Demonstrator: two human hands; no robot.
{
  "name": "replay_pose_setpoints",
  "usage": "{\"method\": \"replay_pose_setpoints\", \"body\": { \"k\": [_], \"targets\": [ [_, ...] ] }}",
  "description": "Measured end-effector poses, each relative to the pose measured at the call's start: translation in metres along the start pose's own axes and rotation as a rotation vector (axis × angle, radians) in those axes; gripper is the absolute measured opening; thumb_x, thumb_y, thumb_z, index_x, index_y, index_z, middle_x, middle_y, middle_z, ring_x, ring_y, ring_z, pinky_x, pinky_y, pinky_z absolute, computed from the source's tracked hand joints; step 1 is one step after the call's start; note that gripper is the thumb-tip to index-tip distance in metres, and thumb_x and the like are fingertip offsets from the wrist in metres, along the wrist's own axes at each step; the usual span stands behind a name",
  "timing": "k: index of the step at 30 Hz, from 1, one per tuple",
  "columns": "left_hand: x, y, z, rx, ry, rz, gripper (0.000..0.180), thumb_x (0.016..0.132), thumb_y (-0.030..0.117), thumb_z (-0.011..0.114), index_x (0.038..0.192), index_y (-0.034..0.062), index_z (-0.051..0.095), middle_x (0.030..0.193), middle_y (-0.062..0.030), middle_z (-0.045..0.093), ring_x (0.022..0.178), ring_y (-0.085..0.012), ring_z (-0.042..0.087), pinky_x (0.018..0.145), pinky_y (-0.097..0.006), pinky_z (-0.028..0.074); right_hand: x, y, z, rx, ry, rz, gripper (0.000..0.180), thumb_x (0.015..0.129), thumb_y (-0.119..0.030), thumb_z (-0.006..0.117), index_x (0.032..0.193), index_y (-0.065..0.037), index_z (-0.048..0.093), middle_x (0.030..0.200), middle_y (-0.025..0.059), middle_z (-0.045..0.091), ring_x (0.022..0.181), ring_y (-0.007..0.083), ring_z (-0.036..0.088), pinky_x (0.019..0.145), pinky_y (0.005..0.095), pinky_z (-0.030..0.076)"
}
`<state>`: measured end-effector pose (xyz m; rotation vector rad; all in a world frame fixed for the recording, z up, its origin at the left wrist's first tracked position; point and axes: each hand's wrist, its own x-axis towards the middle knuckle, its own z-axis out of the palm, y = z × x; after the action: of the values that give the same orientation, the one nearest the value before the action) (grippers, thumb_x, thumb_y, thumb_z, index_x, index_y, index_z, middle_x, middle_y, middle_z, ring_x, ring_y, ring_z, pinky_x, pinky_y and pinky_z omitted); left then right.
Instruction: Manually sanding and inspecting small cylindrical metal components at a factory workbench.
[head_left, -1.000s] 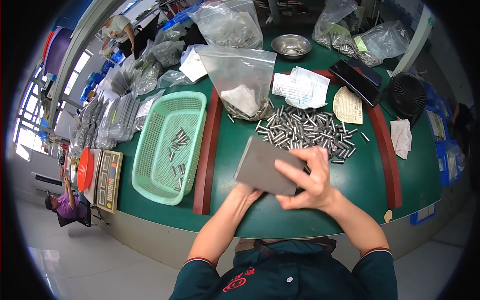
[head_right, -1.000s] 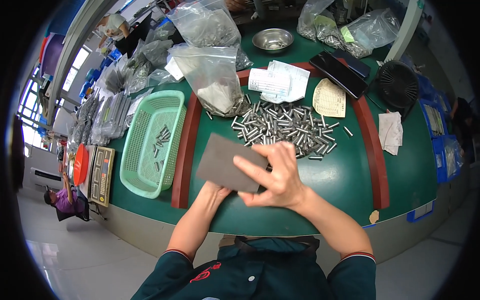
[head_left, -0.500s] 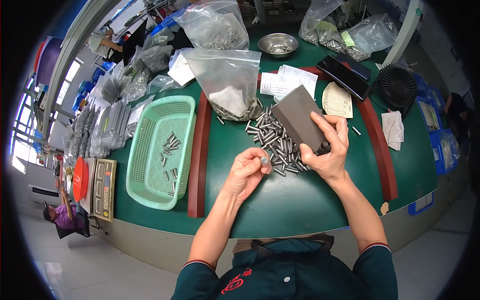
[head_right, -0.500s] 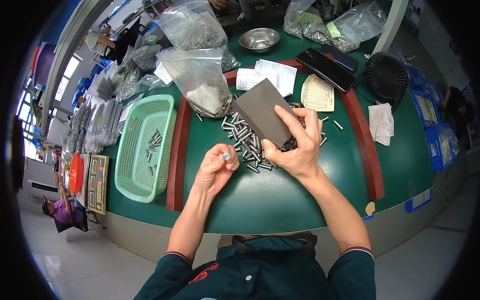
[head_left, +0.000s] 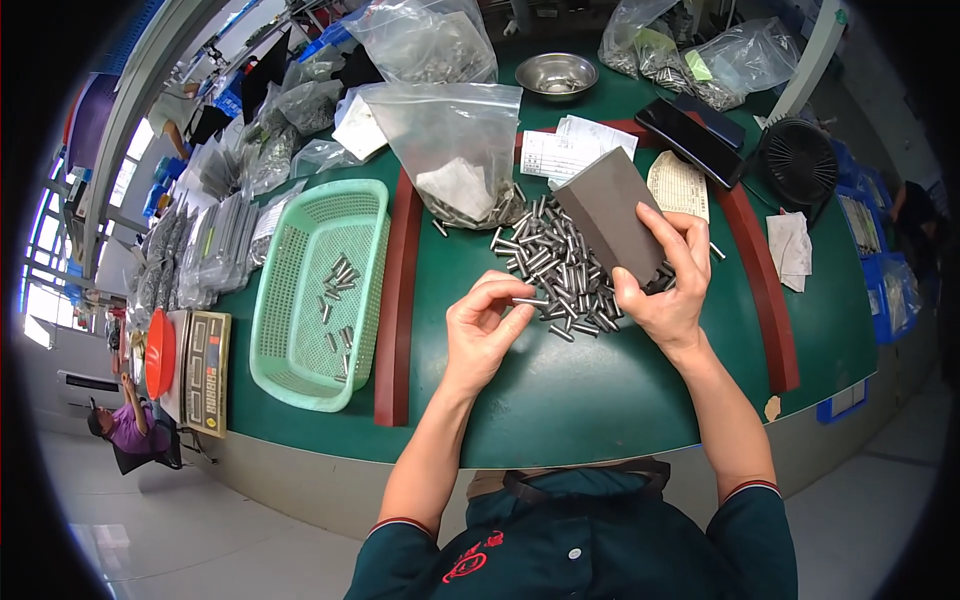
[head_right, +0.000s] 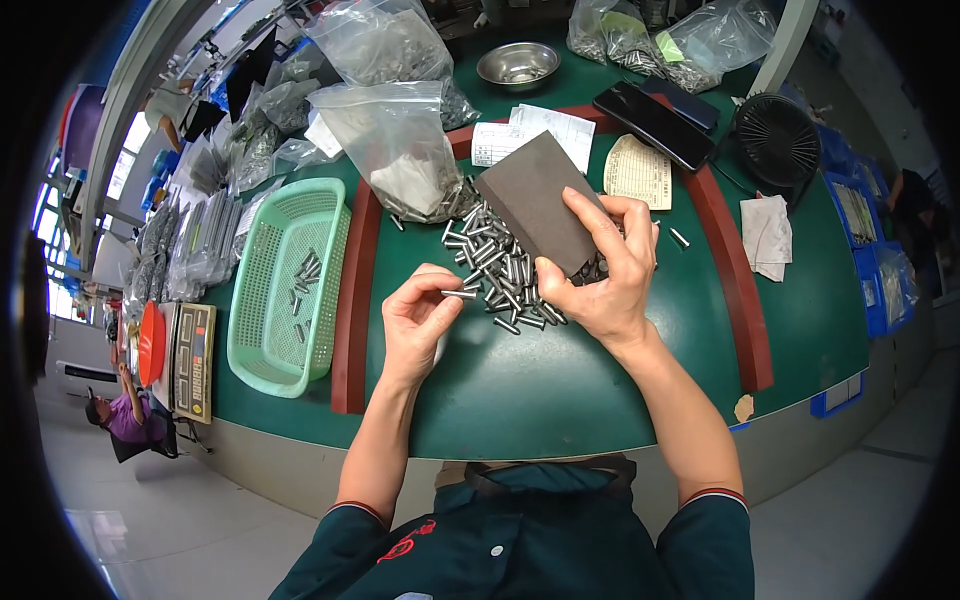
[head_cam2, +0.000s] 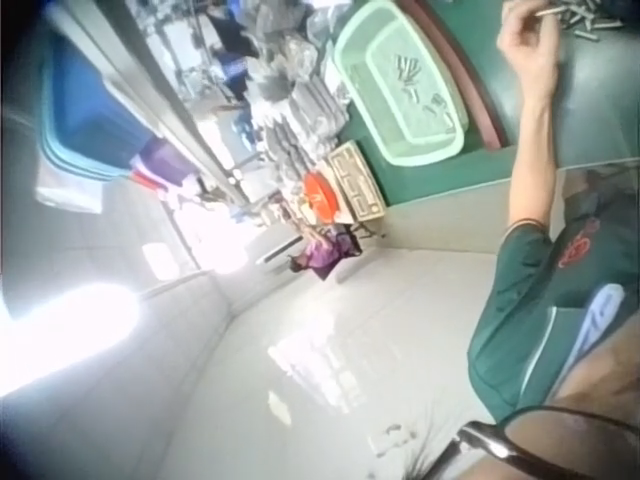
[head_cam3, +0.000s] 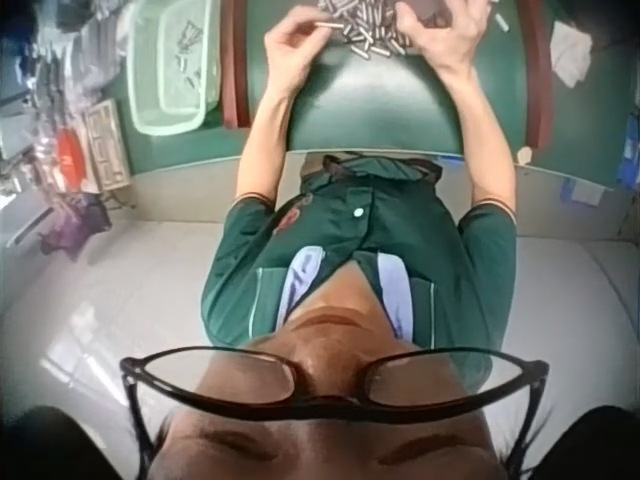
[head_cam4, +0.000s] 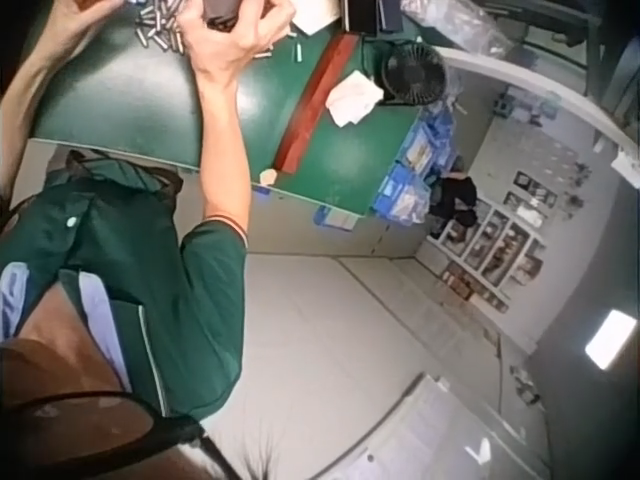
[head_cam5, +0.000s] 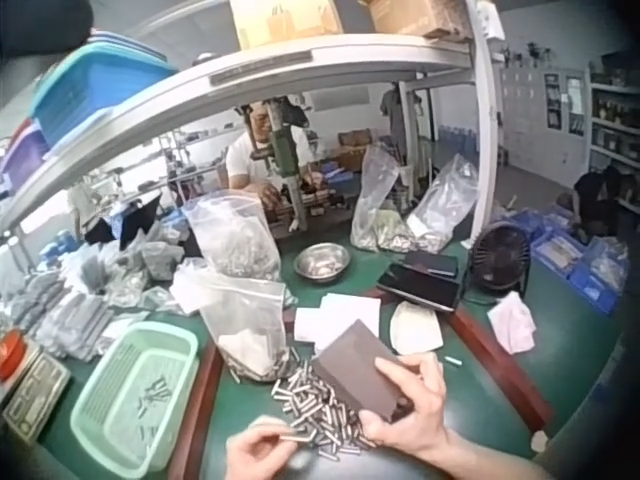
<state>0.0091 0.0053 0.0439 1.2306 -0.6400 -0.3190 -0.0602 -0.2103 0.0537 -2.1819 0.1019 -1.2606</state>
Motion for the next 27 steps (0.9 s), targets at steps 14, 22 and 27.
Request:
{"method": "replay_pose_setpoints", "body": {
  "k": [14,22,27],
  "targets": [
    [0.002,-0.002,0.007,0.06,0.023,0.092,0.024,0.078,-0.012,0.064,0.099,-0.0025,0.061,0.097,-0.0071,0.058,0.088,-0.0131,0.055,0.079,-0.026,0.047,0.0,0.005,-0.001,-0.024,-0.029,-0.015,0.064,0.052,-0.026,0.075,0.113,-0.008,0.066,0.099,0.0115,0.053,0.09,0.0255,0.053,0.078,0.0365,0.039],
    [0.003,-0.002,-0.009,-0.075,0.1,0.031,0.018,0.081,-0.006,0.067,0.096,-0.0006,0.061,0.102,-0.0063,0.057,0.09,-0.0126,0.056,0.082,-0.026,0.048,0.005,-0.004,-0.004,0.02,-0.047,-0.041,0.06,0.056,-0.016,0.071,0.114,0.0,0.064,0.101,0.0138,0.051,0.09,0.0274,0.054,0.077,0.0369,0.047],
    [0.004,0.001,-0.011,-0.209,0.125,-0.043,0.013,0.091,0.002,0.058,0.103,0.0005,0.053,0.107,-0.016,0.063,0.094,-0.0238,0.066,0.083,-0.035,0.055,-0.001,-0.002,-0.005,-0.061,-0.059,-0.07,0.059,0.058,-0.009,0.065,0.117,-0.003,0.063,0.103,0.0135,0.051,0.094,0.0298,0.054,0.082,0.0397,0.047]
  ]
}}
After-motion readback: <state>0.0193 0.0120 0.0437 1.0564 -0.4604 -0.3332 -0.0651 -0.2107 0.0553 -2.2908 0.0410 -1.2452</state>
